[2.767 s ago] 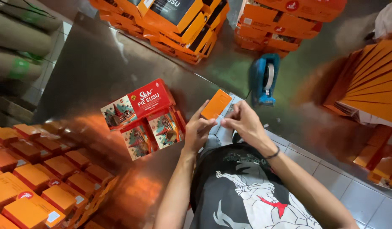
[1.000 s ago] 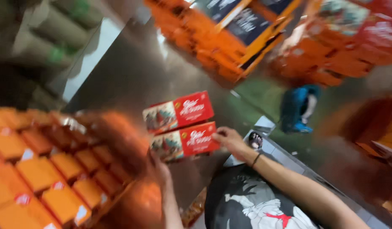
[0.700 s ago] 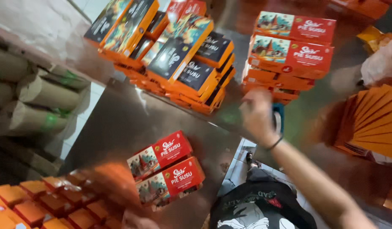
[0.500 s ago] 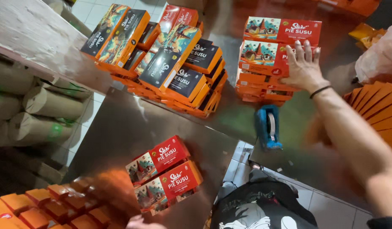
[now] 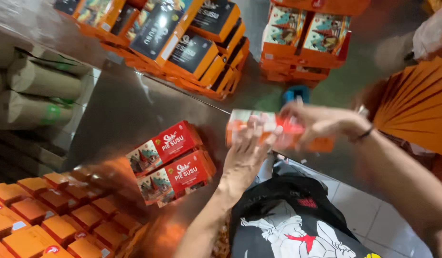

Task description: The person tapes orange boxes shut using a tape dispenser and stacks them on a metal table, then refills a tape roll by hand.

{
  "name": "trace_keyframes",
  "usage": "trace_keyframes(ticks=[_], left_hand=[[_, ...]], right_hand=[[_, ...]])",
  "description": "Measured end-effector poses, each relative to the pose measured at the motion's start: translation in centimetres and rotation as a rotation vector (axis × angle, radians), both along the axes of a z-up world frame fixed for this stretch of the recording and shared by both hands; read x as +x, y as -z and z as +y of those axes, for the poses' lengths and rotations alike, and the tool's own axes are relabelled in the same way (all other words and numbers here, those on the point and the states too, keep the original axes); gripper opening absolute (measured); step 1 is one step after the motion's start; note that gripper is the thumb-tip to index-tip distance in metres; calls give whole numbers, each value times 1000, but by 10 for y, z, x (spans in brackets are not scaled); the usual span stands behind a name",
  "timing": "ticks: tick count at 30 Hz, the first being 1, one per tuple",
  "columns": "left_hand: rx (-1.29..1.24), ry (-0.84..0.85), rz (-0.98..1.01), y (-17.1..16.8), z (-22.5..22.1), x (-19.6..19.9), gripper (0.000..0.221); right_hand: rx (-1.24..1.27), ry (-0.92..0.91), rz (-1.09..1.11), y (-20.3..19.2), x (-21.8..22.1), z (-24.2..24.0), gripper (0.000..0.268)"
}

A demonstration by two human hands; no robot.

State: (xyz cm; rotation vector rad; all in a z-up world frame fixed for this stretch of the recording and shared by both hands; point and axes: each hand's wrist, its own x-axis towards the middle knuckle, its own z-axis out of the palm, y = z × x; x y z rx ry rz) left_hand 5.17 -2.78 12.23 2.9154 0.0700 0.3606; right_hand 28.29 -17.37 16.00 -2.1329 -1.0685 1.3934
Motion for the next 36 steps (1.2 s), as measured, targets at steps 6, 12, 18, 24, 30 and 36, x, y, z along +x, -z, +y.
trace_keyframes(ticks=[6,12,18,24,30,36], left_hand=[[-134,246,100,93,-2,-47,55],[-107,-34,-88,177,1,-80,39],[-29,-297,-178,210,3,-73,23],[-20,-356,-224,196,6,-59,6],[-39,-381,-207,211,5,-59,12],[-111,-358,-150,218,9,-61,17]], right_hand=[[100,331,434,84,-63,-55,63],[120,1105,-92,231,-82,-106,37],[117,1173,-64,268,-74,-91,34],[162,1238,-57,265,-76,-91,28],[59,1233,-120,268,-98,-99,32],[-7,1326,-124,277,-109,-96,26]])
